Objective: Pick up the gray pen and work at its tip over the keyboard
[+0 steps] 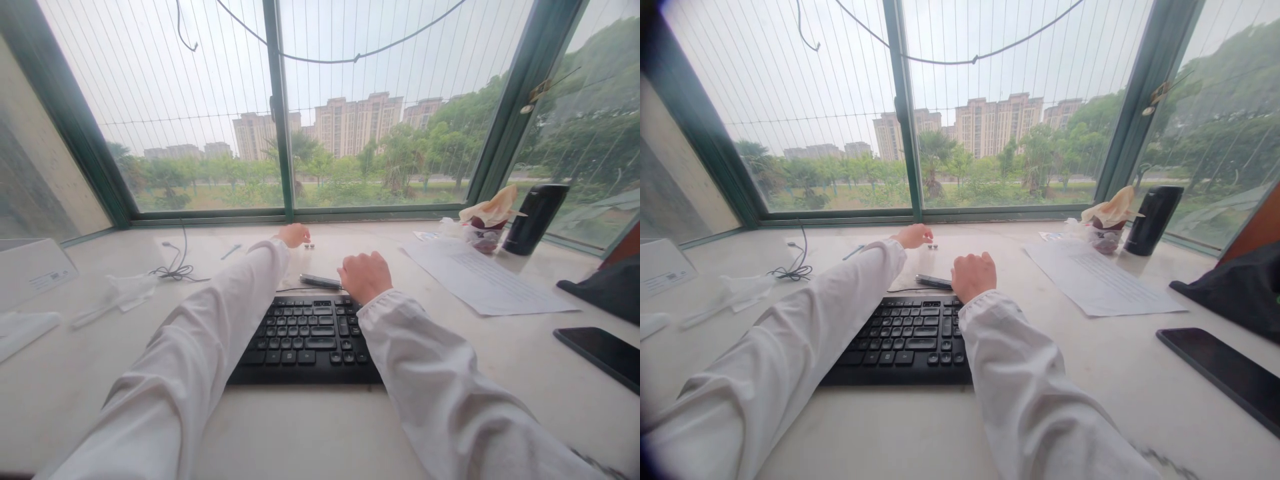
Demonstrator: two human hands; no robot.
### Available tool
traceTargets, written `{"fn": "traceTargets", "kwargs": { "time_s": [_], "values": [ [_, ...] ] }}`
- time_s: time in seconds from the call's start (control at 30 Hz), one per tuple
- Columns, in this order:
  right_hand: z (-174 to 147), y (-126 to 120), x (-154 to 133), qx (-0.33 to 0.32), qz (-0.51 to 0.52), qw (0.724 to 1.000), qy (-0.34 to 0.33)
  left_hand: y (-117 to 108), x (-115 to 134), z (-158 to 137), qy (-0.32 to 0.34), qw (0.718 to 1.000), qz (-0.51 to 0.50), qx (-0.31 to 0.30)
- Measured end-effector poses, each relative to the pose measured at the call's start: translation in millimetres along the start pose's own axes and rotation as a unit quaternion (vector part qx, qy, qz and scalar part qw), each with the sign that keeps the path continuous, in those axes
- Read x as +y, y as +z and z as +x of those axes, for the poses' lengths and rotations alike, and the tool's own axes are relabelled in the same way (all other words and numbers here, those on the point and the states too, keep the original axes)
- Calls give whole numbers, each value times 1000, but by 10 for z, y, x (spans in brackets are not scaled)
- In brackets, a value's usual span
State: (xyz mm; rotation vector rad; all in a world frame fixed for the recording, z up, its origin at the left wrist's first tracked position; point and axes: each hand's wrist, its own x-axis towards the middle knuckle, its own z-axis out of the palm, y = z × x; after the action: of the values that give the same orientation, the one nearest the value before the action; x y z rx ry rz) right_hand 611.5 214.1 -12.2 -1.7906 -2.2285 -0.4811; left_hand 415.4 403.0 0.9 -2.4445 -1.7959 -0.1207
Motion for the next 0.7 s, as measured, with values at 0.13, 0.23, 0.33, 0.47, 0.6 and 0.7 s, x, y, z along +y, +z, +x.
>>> {"fn": "traceTargets", "kwargs": {
  "time_s": [0.13, 0.23, 0.33, 0.47, 0.6, 0.7],
  "values": [
    [8, 1, 19, -8, 17, 1000, -20, -215, -19, -302, 8, 1000, 7, 14],
    [-4, -38, 33, -22, 28, 998, -41, -392, -9, -639, 25, 1000, 11, 16],
    [-21, -59, 45, -38, 48, 996, -63, -559, 44, -1058, 49, 999, 10, 11],
    [-13, 3, 33, -68, 51, 994, -70, -676, 108, -1631, 101, 995, 17, 18],
    [23, 83, -1, -89, 65, 992, -60, -595, 32, -2025, 68, 997, 26, 3],
    [42, 103, -7, -91, 77, 991, -66, -488, -65, -2146, 42, 999, 14, -1]
  ]
}}
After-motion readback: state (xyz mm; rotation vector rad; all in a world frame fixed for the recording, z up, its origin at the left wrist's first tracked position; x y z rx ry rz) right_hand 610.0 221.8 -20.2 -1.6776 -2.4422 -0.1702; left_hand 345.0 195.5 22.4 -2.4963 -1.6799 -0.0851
